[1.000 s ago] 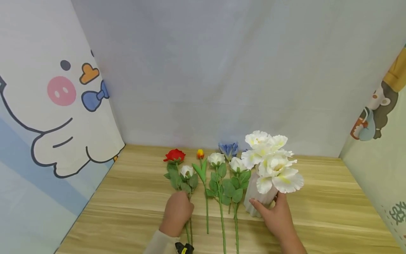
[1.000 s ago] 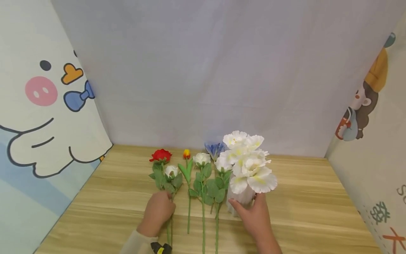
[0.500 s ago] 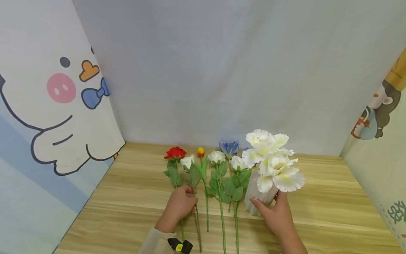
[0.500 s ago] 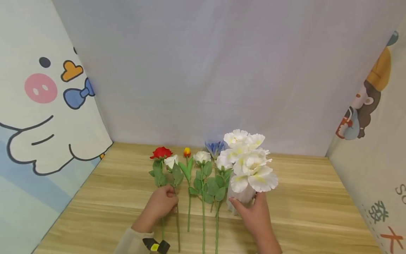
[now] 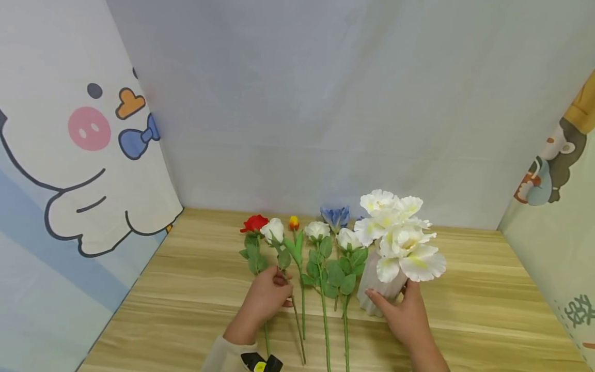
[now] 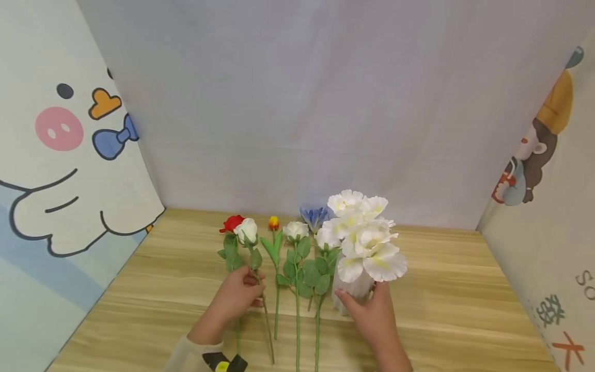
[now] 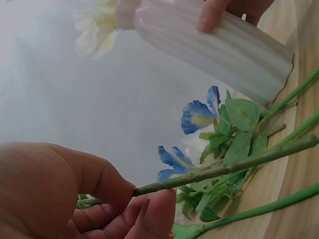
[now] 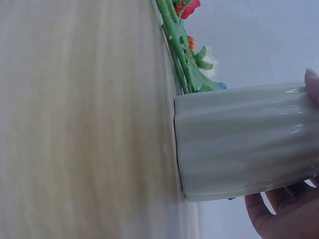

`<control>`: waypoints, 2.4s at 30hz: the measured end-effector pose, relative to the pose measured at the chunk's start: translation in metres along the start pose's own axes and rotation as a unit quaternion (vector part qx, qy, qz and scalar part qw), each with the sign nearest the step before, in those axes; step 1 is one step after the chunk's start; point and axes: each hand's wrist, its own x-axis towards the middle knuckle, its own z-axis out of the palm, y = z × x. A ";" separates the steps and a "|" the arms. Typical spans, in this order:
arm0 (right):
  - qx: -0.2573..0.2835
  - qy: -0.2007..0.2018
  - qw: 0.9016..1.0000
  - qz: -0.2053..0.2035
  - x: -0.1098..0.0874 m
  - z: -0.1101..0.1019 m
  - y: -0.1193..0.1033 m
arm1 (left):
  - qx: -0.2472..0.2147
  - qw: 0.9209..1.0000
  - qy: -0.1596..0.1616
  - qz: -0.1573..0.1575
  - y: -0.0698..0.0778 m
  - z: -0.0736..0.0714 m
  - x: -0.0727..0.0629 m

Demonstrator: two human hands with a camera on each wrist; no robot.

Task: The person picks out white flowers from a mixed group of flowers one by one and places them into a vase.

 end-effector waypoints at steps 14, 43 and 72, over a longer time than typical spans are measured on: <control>-0.002 -0.001 1.000 0.006 0.001 0.000 0.000 | -0.056 0.997 -0.031 0.033 0.017 0.004 -0.009; 0.002 -0.006 1.000 0.005 -0.001 0.003 0.002 | -0.050 0.988 -0.092 0.116 0.024 0.016 -0.018; 0.005 -0.003 1.000 -0.023 0.002 -0.001 0.001 | -0.191 0.960 0.057 0.194 0.041 0.029 -0.027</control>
